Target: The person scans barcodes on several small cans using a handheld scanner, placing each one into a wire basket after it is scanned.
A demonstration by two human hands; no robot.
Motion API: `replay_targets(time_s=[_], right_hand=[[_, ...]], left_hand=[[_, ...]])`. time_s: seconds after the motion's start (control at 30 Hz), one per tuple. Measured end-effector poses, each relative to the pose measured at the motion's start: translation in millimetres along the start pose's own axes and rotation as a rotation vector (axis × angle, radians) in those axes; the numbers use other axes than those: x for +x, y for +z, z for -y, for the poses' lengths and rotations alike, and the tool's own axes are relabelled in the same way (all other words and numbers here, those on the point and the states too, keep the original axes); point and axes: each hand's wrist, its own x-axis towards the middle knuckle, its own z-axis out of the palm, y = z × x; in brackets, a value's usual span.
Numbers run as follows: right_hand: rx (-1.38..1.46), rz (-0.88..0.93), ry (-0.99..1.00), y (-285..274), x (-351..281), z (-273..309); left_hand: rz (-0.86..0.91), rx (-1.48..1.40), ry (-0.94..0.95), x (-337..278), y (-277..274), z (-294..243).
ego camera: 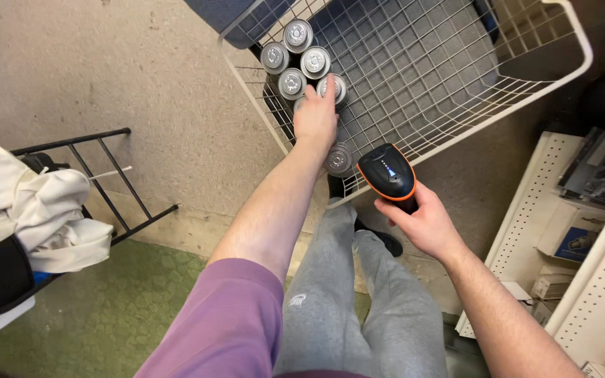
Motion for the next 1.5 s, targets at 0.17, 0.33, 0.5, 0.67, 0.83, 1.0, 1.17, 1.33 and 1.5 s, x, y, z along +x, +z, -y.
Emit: replay_targets(time_s=[0.17, 0.33, 0.5, 0.67, 0.83, 1.0, 1.17, 1.33, 1.5], right_hand=[[0.001, -0.012, -0.01, 3.5, 16.3, -3.4], [0.034, -0.029, -0.01, -2.3, 20.0, -8.6], [0.056, -0.087, -0.034, -18.7, -6.2, 23.2], [0.131, -0.182, -0.052, -43.4, -50.8, 49.3], [0.184, -0.301, -0.067, -77.2, -103.9, 74.9], [0.227, -0.391, 0.033, -111.8, -153.5, 67.2], [0.259, -0.607, 0.026, -151.6, -225.6, 82.7], [0.428, -0.785, 0.01, -191.5, -314.3, 80.1], [0.464, -1.017, -0.04, -225.0, -418.0, 37.5]], left_hand=[[-0.282, 0.192, 0.103, 36.9, 43.7, 9.6], [-0.264, 0.195, 0.192, 42.8, 31.5, 12.6], [0.004, -0.159, 0.204, -15.2, -83.7, -12.8], [0.148, -0.681, 0.084, -96.0, -175.2, -43.6], [0.195, -0.823, 0.1, -148.0, -209.1, -83.7], [0.422, -1.02, -0.019, -201.8, -232.7, -145.2], [0.607, -0.924, 0.226, -249.3, -282.3, -215.1], [0.723, -0.914, 0.347, -299.2, -300.0, -300.2], [0.702, -1.061, 0.528, -350.2, -286.5, -379.5]])
